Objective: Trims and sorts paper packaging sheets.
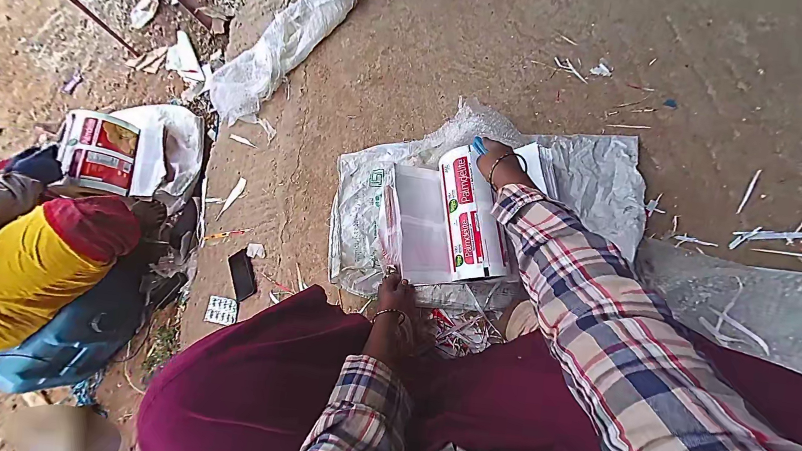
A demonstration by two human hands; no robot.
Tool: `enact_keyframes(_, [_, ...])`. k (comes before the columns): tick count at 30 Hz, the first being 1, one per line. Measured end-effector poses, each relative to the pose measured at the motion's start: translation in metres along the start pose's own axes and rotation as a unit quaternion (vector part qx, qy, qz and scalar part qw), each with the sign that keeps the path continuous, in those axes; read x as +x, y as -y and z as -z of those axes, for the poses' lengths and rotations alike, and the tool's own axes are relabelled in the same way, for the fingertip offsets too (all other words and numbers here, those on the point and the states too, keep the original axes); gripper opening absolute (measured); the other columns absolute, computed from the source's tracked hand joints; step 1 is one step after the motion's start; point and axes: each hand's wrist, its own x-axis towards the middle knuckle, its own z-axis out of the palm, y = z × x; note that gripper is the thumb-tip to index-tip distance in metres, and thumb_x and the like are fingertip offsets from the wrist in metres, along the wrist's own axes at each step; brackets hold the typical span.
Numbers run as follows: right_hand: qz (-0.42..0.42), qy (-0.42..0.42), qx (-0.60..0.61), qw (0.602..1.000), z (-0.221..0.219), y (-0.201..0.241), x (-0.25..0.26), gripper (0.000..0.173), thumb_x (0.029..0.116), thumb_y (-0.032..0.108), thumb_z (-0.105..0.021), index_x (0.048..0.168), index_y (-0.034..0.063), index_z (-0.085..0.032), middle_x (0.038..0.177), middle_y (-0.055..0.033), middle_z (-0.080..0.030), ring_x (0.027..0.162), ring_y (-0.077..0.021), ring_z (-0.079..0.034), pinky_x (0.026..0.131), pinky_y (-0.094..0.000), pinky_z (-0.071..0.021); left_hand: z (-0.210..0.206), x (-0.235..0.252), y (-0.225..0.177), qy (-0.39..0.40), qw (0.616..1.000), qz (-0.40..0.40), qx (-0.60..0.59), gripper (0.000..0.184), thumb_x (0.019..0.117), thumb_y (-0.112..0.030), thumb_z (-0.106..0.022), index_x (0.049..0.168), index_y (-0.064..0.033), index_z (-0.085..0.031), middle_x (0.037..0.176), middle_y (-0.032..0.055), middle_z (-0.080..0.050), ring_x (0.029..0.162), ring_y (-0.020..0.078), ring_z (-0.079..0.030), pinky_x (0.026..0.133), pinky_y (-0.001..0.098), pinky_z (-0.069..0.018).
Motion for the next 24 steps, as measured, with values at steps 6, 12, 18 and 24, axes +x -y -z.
enact_keyframes(6, [-0.045,-0.096,0.193,0.975,-0.079,-0.085,-0.067,0.082,0.1035,0.013,-0.058,0.168,0.0192,-0.009,0.124,-0.0287,-0.065,0.107,-0.0426,-0.066,0.095,-0.0571,-0.0493,-0.008,0.009,-0.010,-0.058,0.986,0.062,0.142,0.044,0.1025,-0.010,-0.059,0.145,-0.0010,-0.051,0.129,0.0251,-0.066,0.125,0.0385,-0.062,0.110,0.0529,-0.0444])
enact_keyframes(12, [-0.007,-0.086,0.092,0.992,-0.108,-0.109,-0.102,0.096,0.0897,0.007,-0.073,0.167,0.0223,-0.019,0.141,-0.0276,-0.052,0.118,-0.0407,-0.059,0.099,-0.0527,-0.0496,-0.025,0.021,-0.003,-0.001,0.897,-0.020,0.441,0.100,0.0913,-0.003,-0.061,0.161,-0.0555,-0.013,0.137,0.0184,-0.061,0.121,0.0435,-0.062,0.088,0.0676,-0.0525])
enact_keyframes(18, [-0.004,-0.077,0.049,0.996,-0.103,-0.102,-0.097,0.095,0.0908,0.011,-0.075,0.167,0.0191,-0.020,0.141,-0.0288,-0.052,0.119,-0.0410,-0.060,0.101,-0.0517,-0.0495,-0.018,0.031,0.001,0.038,0.858,-0.035,0.511,0.067,0.0951,-0.002,-0.064,0.155,-0.0280,-0.048,0.145,0.0265,-0.055,0.138,0.0507,-0.046,0.100,0.0661,-0.0482])
enact_keyframes(24, [-0.021,-0.065,0.066,0.995,-0.099,-0.103,-0.088,0.107,0.0865,0.009,-0.080,0.168,0.0142,-0.011,0.145,-0.0313,-0.049,0.125,-0.0440,-0.057,0.105,-0.0528,-0.0474,-0.023,0.045,-0.012,0.111,0.771,-0.063,0.624,0.059,0.1080,-0.042,-0.048,0.157,-0.0100,-0.044,0.173,0.0150,-0.012,0.161,0.0373,-0.001,0.125,0.0647,0.0006])
